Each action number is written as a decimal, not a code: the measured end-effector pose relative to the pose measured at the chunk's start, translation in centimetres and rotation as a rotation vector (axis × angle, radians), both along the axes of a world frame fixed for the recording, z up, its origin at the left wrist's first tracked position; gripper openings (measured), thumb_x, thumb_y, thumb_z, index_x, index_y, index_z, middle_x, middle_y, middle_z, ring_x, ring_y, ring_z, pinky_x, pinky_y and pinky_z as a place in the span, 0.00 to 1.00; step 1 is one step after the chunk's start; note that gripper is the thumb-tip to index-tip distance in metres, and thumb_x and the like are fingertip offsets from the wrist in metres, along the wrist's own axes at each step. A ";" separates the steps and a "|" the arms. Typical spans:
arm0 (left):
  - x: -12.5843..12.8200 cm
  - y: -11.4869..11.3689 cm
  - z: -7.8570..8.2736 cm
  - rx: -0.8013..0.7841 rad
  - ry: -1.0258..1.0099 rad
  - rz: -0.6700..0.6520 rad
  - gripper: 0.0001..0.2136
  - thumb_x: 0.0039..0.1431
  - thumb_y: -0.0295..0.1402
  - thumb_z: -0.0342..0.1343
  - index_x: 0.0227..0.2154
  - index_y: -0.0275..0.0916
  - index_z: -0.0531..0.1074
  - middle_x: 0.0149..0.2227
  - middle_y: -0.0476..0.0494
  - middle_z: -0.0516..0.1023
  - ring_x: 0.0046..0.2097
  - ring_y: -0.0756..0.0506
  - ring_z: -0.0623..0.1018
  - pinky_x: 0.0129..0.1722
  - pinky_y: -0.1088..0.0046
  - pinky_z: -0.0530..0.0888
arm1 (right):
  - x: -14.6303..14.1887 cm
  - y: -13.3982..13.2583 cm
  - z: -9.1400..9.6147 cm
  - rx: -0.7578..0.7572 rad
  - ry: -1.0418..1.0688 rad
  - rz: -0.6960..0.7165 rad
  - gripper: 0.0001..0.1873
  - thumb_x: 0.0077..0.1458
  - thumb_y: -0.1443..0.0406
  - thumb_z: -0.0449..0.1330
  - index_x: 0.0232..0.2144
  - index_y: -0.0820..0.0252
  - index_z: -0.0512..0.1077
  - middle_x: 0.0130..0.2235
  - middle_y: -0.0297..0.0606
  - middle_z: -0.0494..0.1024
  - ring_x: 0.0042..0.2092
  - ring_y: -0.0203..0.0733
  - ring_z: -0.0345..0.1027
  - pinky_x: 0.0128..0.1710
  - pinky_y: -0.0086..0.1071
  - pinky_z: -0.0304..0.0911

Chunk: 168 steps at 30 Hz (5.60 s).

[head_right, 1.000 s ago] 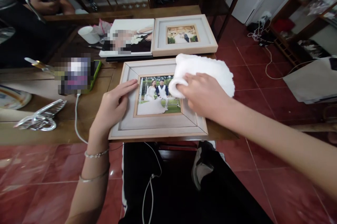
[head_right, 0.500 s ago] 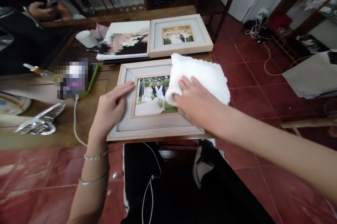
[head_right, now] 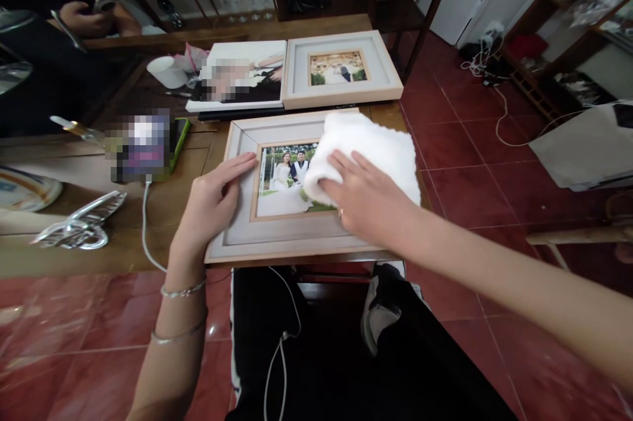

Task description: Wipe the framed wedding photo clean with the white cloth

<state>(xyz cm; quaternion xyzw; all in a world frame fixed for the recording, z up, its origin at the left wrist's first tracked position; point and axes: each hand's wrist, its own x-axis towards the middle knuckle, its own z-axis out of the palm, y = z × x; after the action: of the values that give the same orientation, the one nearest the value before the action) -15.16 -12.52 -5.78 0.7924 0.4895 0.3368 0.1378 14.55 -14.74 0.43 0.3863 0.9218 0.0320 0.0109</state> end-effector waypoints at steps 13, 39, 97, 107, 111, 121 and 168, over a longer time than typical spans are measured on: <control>0.2 -0.2 0.1 -0.021 -0.030 0.039 0.23 0.64 0.25 0.46 0.56 0.39 0.78 0.61 0.43 0.78 0.65 0.41 0.76 0.70 0.56 0.68 | -0.1 6.3 -0.4 0.031 -0.082 0.090 0.22 0.62 0.71 0.55 0.55 0.69 0.77 0.69 0.59 0.65 0.72 0.66 0.52 0.66 0.65 0.53; -0.1 0.0 0.2 -0.021 0.013 -0.016 0.24 0.63 0.23 0.45 0.57 0.37 0.78 0.62 0.41 0.77 0.66 0.40 0.74 0.70 0.56 0.67 | -2.0 8.1 -0.1 0.030 -0.005 0.043 0.24 0.70 0.63 0.50 0.61 0.70 0.71 0.69 0.62 0.64 0.74 0.61 0.50 0.69 0.62 0.49; -0.1 0.5 -0.3 0.010 0.085 -0.030 0.24 0.66 0.24 0.43 0.60 0.32 0.75 0.65 0.35 0.74 0.67 0.40 0.72 0.70 0.57 0.68 | -2.6 4.7 -0.1 -0.075 -0.082 0.101 0.36 0.54 0.75 0.65 0.65 0.55 0.70 0.73 0.53 0.56 0.73 0.71 0.47 0.67 0.71 0.51; 0.2 0.4 -0.1 -0.004 0.046 -0.010 0.25 0.64 0.22 0.44 0.59 0.33 0.75 0.64 0.37 0.75 0.67 0.39 0.73 0.70 0.55 0.68 | -5.1 5.4 0.2 -0.109 -0.187 0.012 0.36 0.57 0.84 0.50 0.63 0.58 0.71 0.75 0.52 0.51 0.74 0.81 0.37 0.63 0.79 0.49; 0.4 0.3 -0.1 0.000 0.046 0.006 0.25 0.63 0.22 0.44 0.59 0.31 0.76 0.64 0.35 0.74 0.67 0.39 0.73 0.70 0.56 0.68 | -5.6 0.0 1.9 -0.234 -0.182 0.028 0.29 0.54 0.80 0.58 0.56 0.57 0.77 0.72 0.53 0.59 0.71 0.83 0.48 0.60 0.76 0.56; 0.2 0.4 -0.2 -0.013 0.067 -0.001 0.26 0.62 0.23 0.43 0.60 0.35 0.75 0.65 0.40 0.73 0.68 0.41 0.72 0.71 0.56 0.67 | -6.3 -5.2 2.9 -0.377 -0.126 0.117 0.29 0.53 0.74 0.64 0.57 0.53 0.77 0.71 0.53 0.62 0.69 0.84 0.52 0.58 0.74 0.62; 0.8 -0.1 0.3 0.002 -0.035 0.090 0.26 0.63 0.22 0.45 0.61 0.41 0.72 0.65 0.43 0.75 0.66 0.42 0.74 0.69 0.55 0.68 | -9.3 3.6 0.7 -0.164 -0.158 0.133 0.32 0.60 0.78 0.51 0.63 0.60 0.72 0.75 0.50 0.52 0.74 0.80 0.38 0.63 0.80 0.50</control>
<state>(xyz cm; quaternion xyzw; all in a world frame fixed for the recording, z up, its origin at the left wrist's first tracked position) -14.33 -12.61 -5.52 0.7637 0.5218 0.3569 0.1304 5.24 -11.10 1.14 0.3186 0.9411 -0.0127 0.1128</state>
